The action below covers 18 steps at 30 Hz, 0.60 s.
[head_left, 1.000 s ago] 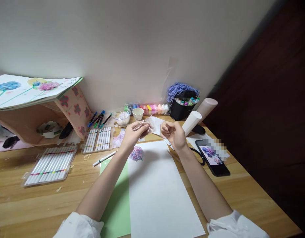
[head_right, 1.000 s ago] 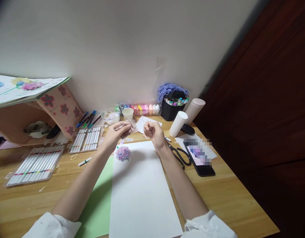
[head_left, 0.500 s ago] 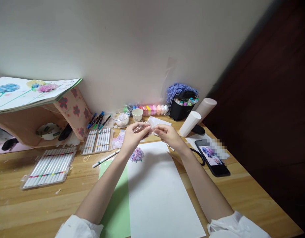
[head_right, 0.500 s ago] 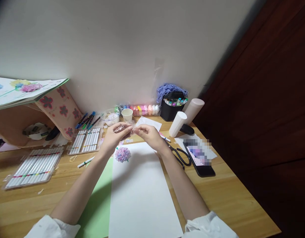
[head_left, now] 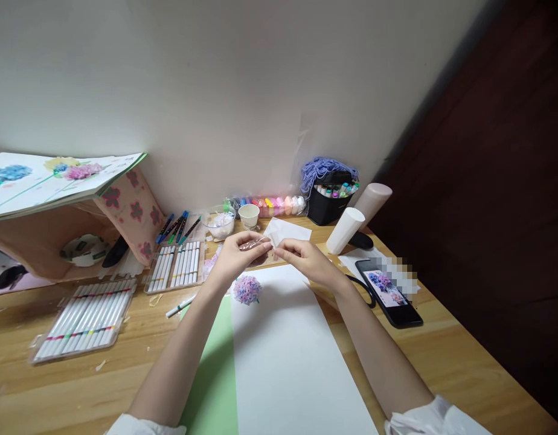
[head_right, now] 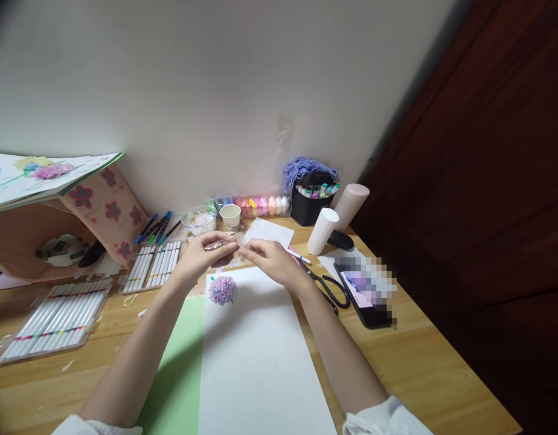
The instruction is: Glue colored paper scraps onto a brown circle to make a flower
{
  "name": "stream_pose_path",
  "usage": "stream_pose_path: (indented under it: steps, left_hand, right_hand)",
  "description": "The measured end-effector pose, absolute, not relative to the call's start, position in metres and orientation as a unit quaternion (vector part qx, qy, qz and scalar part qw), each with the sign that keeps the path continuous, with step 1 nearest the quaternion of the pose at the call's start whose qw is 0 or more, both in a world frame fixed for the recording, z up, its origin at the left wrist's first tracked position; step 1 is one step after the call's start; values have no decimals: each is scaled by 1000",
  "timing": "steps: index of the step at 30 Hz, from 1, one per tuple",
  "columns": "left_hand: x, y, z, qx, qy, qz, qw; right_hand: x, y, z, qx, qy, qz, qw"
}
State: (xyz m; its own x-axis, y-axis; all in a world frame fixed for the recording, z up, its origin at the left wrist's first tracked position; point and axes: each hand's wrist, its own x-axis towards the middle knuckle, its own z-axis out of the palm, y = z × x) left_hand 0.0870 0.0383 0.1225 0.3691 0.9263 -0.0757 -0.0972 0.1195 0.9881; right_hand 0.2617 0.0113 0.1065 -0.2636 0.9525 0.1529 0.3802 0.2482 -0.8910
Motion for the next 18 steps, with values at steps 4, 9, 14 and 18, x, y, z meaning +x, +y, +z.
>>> stream_pose_path:
  steps: [4,9,14,18]
  left_hand:
    - [84,39,123,561,387,392,618]
    - [84,34,122,627,382,395,552]
    - [86,30,126,598,390,445,540]
    - [88,31,128,571,396,471,543]
  right_hand:
    - [263,9,108,-470,-706,392,357]
    - [263,6,112,-445,-746,379,319]
    - [258,6,111,-435,-737,393,336]
    - [259,7,109,-420,-746,373,357]
